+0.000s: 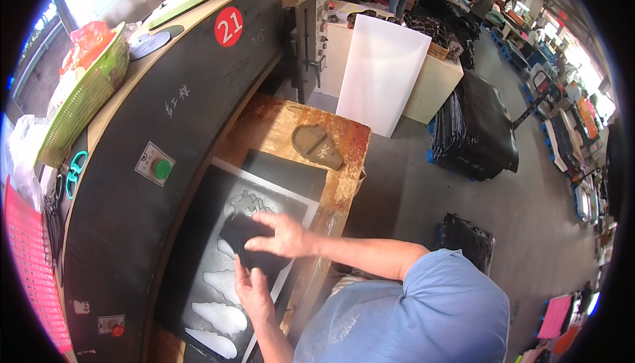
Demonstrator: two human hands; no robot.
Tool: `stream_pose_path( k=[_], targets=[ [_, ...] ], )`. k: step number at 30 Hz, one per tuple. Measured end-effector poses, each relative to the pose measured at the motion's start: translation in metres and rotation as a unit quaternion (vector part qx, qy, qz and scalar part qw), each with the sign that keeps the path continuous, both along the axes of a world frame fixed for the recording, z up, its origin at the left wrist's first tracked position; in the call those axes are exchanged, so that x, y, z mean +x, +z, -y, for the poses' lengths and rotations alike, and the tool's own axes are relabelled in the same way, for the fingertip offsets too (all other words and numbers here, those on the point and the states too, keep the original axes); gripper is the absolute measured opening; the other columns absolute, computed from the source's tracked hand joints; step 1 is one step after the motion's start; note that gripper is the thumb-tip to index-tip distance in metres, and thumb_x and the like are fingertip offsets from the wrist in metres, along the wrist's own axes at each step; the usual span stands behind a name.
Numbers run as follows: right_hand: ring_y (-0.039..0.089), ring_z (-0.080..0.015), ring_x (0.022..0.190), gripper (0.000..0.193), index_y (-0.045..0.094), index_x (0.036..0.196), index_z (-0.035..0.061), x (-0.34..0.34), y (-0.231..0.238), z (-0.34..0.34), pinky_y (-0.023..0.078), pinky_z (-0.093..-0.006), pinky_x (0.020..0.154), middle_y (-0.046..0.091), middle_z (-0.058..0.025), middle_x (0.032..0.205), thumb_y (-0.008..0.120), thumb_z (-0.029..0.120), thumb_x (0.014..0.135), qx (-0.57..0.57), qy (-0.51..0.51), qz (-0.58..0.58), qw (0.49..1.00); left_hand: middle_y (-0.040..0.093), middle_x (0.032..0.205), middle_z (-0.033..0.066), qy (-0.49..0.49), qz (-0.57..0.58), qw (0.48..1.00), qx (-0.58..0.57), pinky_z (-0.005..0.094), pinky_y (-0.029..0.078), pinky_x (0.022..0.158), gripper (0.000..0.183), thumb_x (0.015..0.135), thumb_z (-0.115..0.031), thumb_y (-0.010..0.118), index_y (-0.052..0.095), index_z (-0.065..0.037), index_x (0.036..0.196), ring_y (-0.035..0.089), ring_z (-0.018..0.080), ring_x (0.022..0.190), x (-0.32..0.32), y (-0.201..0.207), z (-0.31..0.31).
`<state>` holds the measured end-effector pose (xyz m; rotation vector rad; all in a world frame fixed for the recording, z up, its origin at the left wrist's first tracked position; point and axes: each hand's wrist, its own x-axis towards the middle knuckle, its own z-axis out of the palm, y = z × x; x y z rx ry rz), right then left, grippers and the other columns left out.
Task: The person places a black sheet onto a die-cutting machine, presses a button to cut out multiple white shapes, removes the cut pieces, and discards the surrounding black material. This cycle is repeated several times.
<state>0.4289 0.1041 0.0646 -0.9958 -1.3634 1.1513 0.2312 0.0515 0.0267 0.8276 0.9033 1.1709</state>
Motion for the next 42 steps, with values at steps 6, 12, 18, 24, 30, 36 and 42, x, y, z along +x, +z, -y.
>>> stream_pose_path(
  k=[6, 12, 18, 24, 30, 36, 42],
  targets=[
    [0.068, -0.0423, 0.127, 0.067, 0.054, 0.148, -0.0070, -0.008, -0.020, 0.015, 0.055, -0.0462, 0.108, 0.068, -0.0316, 0.135, 0.079, 0.029, 0.098, -0.030, -0.050, 0.135, 0.989, 0.075, 0.125, 0.0096, -0.001, 0.027, 0.998, -0.053, 0.0357, 0.059, 0.099, 0.035, 0.100, -0.005, 0.075, 0.068, -0.001, 0.134, 0.073, 0.0196, 0.108, -0.003, 0.002, -0.010],
    [0.045, -0.0427, 0.151, 0.065, 0.061, 0.149, 0.0113, 0.055, -0.002, -0.004, 0.035, -0.0626, 0.126, 0.055, -0.0173, 0.156, 0.074, 0.004, 0.085, 0.367, 0.116, 0.345, 0.856, 0.077, 0.122, 0.0121, -0.094, 0.095, 0.978, -0.162, 0.0366, 0.059, 0.099, 0.044, 0.094, -0.009, 0.081, 0.067, 0.003, 0.134, 0.076, 0.0221, 0.105, -0.031, 0.013, -0.016],
    [0.069, -0.0346, 0.125, 0.034, 0.072, 0.126, 0.0057, 0.045, -0.008, -0.011, 0.058, -0.0495, 0.105, 0.073, -0.0121, 0.129, 0.069, 0.012, 0.092, 0.486, 0.144, 0.300, 0.808, 0.078, 0.119, 0.0110, -0.170, 0.112, 0.961, -0.188, 0.0346, 0.061, 0.092, 0.035, 0.099, -0.018, 0.079, 0.072, 0.003, 0.126, 0.076, 0.0198, 0.100, -0.021, 0.011, -0.024],
    [0.073, -0.0263, 0.084, 0.028, 0.073, 0.106, 0.0051, 0.062, 0.009, -0.026, 0.063, -0.0373, 0.073, 0.072, -0.0084, 0.096, 0.073, 0.002, 0.078, 0.418, 0.002, 0.381, 0.825, 0.060, 0.151, 0.0261, 0.048, 0.065, 0.968, -0.238, 0.0424, 0.050, 0.117, 0.049, 0.114, -0.025, 0.058, 0.053, 0.011, 0.147, 0.062, 0.0341, 0.136, -0.016, 0.019, -0.018],
    [0.073, -0.0361, 0.090, 0.021, 0.073, 0.108, -0.0064, 0.056, 0.009, -0.056, 0.062, -0.0428, 0.081, 0.074, -0.0186, 0.100, 0.075, 0.003, 0.090, 0.305, -0.154, 0.401, 0.850, 0.064, 0.141, 0.0295, 0.123, 0.136, 0.959, -0.218, 0.0462, 0.051, 0.118, 0.043, 0.107, -0.019, 0.069, 0.058, 0.012, 0.135, 0.065, 0.0380, 0.130, 0.000, 0.030, -0.008],
    [0.069, -0.0374, 0.103, 0.032, 0.071, 0.119, -0.0052, 0.028, -0.026, -0.056, 0.063, -0.0448, 0.085, 0.071, -0.0185, 0.112, 0.071, 0.005, 0.088, 0.234, -0.079, 0.518, 0.819, 0.059, 0.144, 0.0319, 0.118, 0.141, 0.951, -0.249, 0.0472, 0.048, 0.120, 0.044, 0.108, -0.016, 0.064, 0.050, 0.013, 0.137, 0.060, 0.0392, 0.135, 0.028, 0.030, -0.038],
    [0.067, -0.0370, 0.102, 0.029, 0.069, 0.115, -0.0041, 0.024, -0.028, -0.067, 0.062, -0.0467, 0.085, 0.068, -0.0173, 0.108, 0.071, 0.005, 0.088, 0.250, -0.114, 0.484, 0.830, 0.059, 0.140, 0.0266, 0.116, 0.142, 0.948, -0.261, 0.0461, 0.047, 0.120, 0.040, 0.108, -0.017, 0.064, 0.053, 0.011, 0.135, 0.060, 0.0348, 0.131, 0.036, 0.025, -0.051]
  ],
)
